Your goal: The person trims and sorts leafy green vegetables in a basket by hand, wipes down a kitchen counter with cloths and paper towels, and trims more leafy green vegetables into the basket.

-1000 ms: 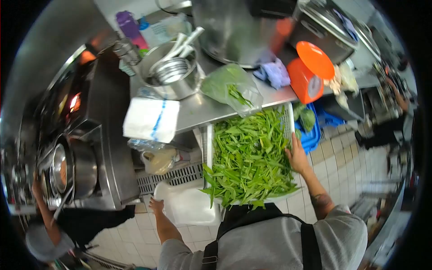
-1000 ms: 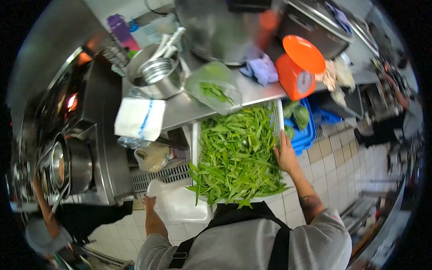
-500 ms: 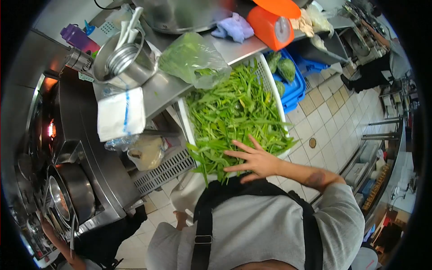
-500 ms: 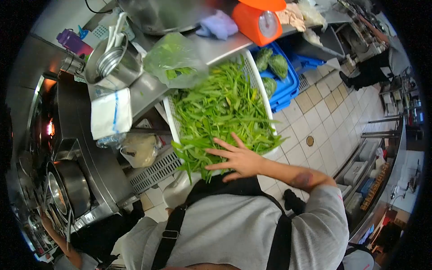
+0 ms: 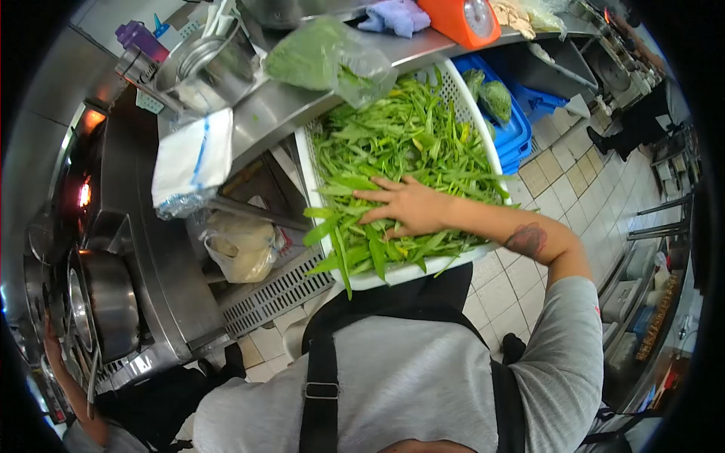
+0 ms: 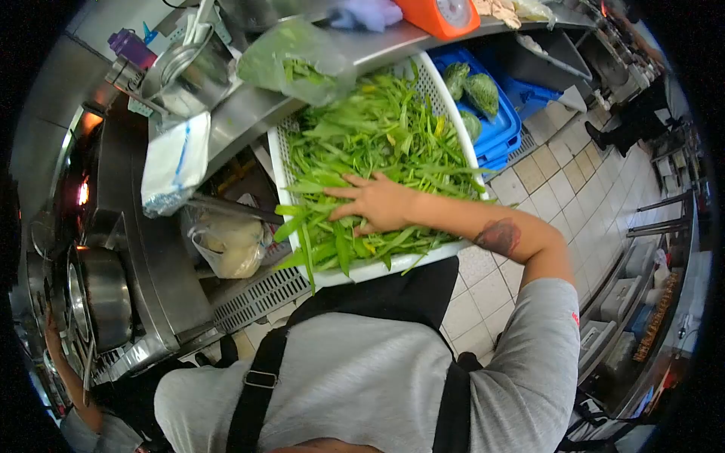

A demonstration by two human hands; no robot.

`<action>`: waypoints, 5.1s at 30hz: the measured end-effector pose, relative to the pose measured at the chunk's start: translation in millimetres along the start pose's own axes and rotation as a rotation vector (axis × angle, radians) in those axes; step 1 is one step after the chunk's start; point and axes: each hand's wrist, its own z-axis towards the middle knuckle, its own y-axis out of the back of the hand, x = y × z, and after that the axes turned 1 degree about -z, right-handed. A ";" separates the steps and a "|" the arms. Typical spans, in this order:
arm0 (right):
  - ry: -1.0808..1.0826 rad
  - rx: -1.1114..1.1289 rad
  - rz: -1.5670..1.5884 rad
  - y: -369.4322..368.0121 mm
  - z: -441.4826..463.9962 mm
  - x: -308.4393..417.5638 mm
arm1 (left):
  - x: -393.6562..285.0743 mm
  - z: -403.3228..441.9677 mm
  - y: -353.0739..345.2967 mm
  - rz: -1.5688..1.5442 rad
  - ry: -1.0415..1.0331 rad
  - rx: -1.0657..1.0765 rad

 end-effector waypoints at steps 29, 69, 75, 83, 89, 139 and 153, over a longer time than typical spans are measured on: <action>-0.040 -0.125 0.142 25.7 2.7 60.5 | -505.9 -169.8 194.3 0.000 -1.729 0.397; -0.258 -1.003 1.093 42.5 -55.3 -47.5 | -621.5 -140.9 92.0 -0.796 -1.120 1.096; -0.391 -1.050 0.889 42.0 -51.1 -43.1 | -621.0 -141.5 93.6 -0.827 -1.108 1.125; -0.582 -1.229 0.941 63.1 -104.8 -28.8 | -569.3 -179.6 146.4 -0.927 -1.525 0.910; -0.977 -1.202 0.646 58.2 -126.8 -26.2 | -545.9 -172.8 169.7 -0.824 -1.524 0.712; -0.528 -1.447 0.570 62.3 -47.7 30.4 | -561.4 -221.8 115.9 -0.979 -1.350 1.114; -0.590 -1.524 0.851 27.5 -46.5 28.4 | -552.5 -228.7 82.8 -0.777 -1.651 0.741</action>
